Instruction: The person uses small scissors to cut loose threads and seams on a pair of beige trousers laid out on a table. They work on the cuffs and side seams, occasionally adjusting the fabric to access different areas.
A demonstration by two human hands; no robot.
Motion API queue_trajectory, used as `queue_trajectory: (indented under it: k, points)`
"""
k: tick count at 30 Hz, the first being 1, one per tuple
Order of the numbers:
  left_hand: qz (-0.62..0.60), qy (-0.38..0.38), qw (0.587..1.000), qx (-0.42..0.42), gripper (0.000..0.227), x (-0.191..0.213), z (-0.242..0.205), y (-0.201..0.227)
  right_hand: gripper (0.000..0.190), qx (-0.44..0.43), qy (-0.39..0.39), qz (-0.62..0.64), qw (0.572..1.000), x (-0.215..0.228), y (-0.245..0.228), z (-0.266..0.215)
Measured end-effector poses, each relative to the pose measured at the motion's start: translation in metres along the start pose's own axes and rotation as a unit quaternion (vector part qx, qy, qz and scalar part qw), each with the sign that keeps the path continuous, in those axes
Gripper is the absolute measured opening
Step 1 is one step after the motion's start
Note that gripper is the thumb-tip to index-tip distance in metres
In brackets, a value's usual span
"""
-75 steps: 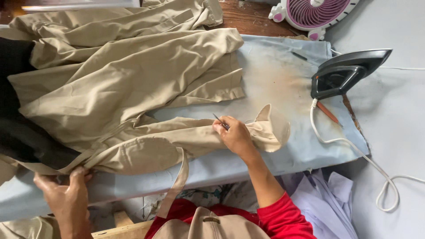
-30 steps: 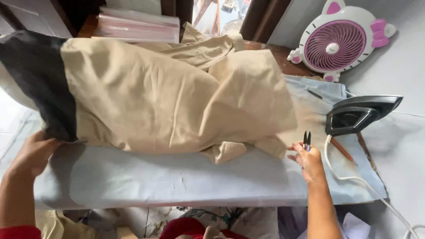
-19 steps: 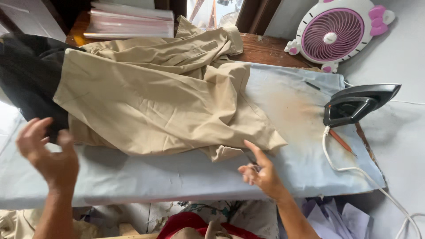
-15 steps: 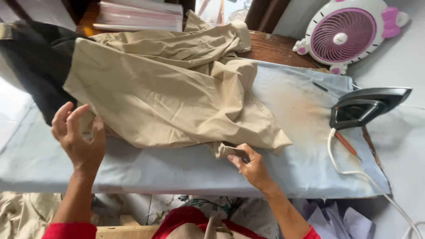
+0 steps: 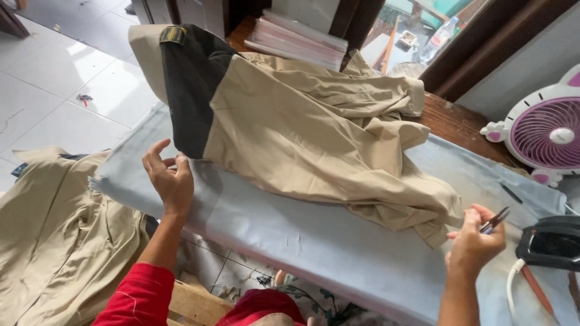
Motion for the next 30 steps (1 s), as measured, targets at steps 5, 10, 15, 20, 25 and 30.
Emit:
queue_trajectory:
  k: [5,10,15,20,25,30]
  points:
    - [-0.064,-0.012,0.997,0.051,0.044,-0.013,0.041,0.012,0.025,-0.001,-0.132,0.020,0.991,-0.056,-0.053,0.038]
    - [-0.109,-0.077,0.962,0.238,0.061,-0.021,0.052,0.041,0.053,0.097,-0.319,-0.305,0.892,-0.143,-0.039,0.028]
    - [-0.142,-0.077,0.942,0.294,0.037,-0.045,0.072,0.000,0.033,0.059,-0.350,-0.374,0.857,-0.180,0.008,0.049]
    - [-0.137,-0.119,0.983,0.019,0.017,-0.138,0.133,0.074,0.014,-0.079,-0.054,0.069,0.993,-0.121,-0.056,0.137]
    - [-0.273,-0.133,0.952,-0.023,0.020,-0.134,0.128,0.185,0.035,-0.168,0.074,0.214,0.959,0.003,-0.039,0.165]
    - [0.039,-0.229,0.973,0.010,0.053,-0.053,0.037,0.137,0.017,-0.136,0.121,0.053,0.982,0.091,0.042,0.051]
Point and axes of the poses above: each hand's wrist, its own z-axis towards the middle knuckle, its own x-axis out of the back of the hand, y = z × x, the point moved 1 cm from there along z, towards the middle knuckle, and after that the axes turned 15 degrees about -z, right-handed, at the moved point
